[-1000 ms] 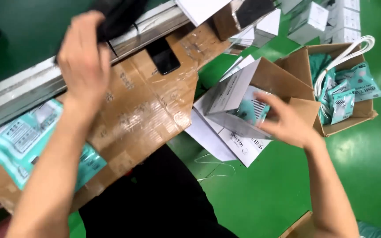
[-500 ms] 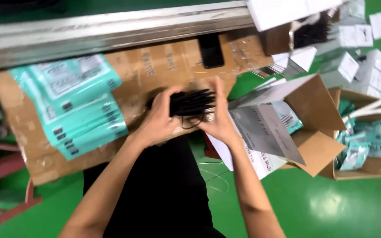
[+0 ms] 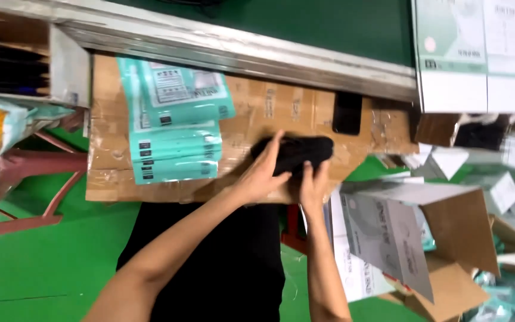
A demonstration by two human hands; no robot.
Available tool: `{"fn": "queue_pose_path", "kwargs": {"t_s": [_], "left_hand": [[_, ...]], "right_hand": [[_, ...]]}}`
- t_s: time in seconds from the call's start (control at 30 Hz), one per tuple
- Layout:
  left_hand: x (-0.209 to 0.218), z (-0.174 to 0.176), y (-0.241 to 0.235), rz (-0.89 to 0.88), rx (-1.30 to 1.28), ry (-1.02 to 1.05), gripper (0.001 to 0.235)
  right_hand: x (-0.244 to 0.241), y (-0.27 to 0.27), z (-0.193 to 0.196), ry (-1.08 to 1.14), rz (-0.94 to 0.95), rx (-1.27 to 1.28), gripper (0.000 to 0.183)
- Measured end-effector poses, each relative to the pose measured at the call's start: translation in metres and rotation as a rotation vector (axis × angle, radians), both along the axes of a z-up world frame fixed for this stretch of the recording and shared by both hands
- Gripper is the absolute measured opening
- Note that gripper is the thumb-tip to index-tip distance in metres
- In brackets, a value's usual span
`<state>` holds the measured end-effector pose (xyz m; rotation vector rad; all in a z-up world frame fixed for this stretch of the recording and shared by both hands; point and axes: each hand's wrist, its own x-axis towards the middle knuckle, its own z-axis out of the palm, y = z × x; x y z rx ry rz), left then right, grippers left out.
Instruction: Packing black face masks into plastic pouches and preparing cardboard boxes for shipping.
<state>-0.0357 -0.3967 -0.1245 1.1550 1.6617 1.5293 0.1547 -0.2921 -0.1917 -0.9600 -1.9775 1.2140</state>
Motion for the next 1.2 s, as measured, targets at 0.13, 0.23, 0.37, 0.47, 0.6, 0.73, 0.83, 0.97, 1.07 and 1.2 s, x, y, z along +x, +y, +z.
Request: {"fn": "queue_pose_path", "kwargs": {"t_s": [0.13, 0.23, 0.37, 0.47, 0.6, 0.73, 0.83, 0.97, 1.07, 1.2], "left_hand": [[-0.079, 0.005, -0.017, 0.060, 0.094, 0.609, 0.043], [-0.139, 0.019, -0.043, 0.208, -0.013, 0.817, 0.013], [-0.186, 0.027, -0.052, 0.177, -0.002, 0.947, 0.012], [-0.194, -0.002, -0.037, 0.068, -0.108, 1.008, 0.004], [-0.190, -0.001, -0.025, 0.015, -0.140, 1.104, 0.009], [-0.174, 0.020, -0.032, 0.070, -0.067, 0.996, 0.013], [-0.156, 0.044, -0.053, 0.093, -0.044, 0.945, 0.011], [-0.130, 0.073, -0.070, 0.287, 0.161, 0.483, 0.022], [-0.088, 0.079, -0.075, 0.014, -0.076, -0.002, 0.056], [-0.076, 0.055, -0.066, 0.129, -0.043, 0.087, 0.043]], "right_hand": [[-0.013, -0.005, 0.025, 0.190, -0.174, 0.133, 0.043], [-0.028, -0.015, 0.020, 0.217, -0.201, 0.264, 0.038], [-0.042, -0.009, 0.015, 0.079, -0.195, 0.337, 0.035], [-0.052, -0.014, 0.044, 0.153, -0.262, 0.280, 0.028], [-0.089, 0.001, 0.057, 0.372, -0.192, -0.085, 0.028], [-0.150, -0.007, 0.071, 0.463, 0.098, -0.663, 0.026], [-0.165, -0.010, 0.070, 0.513, 0.032, -0.676, 0.030], [-0.161, -0.011, 0.107, 0.765, -0.037, -0.680, 0.034], [-0.136, 0.012, 0.091, 0.722, -0.170, -0.658, 0.032], [-0.077, 0.037, 0.137, 0.878, -0.319, -0.384, 0.033]]}}
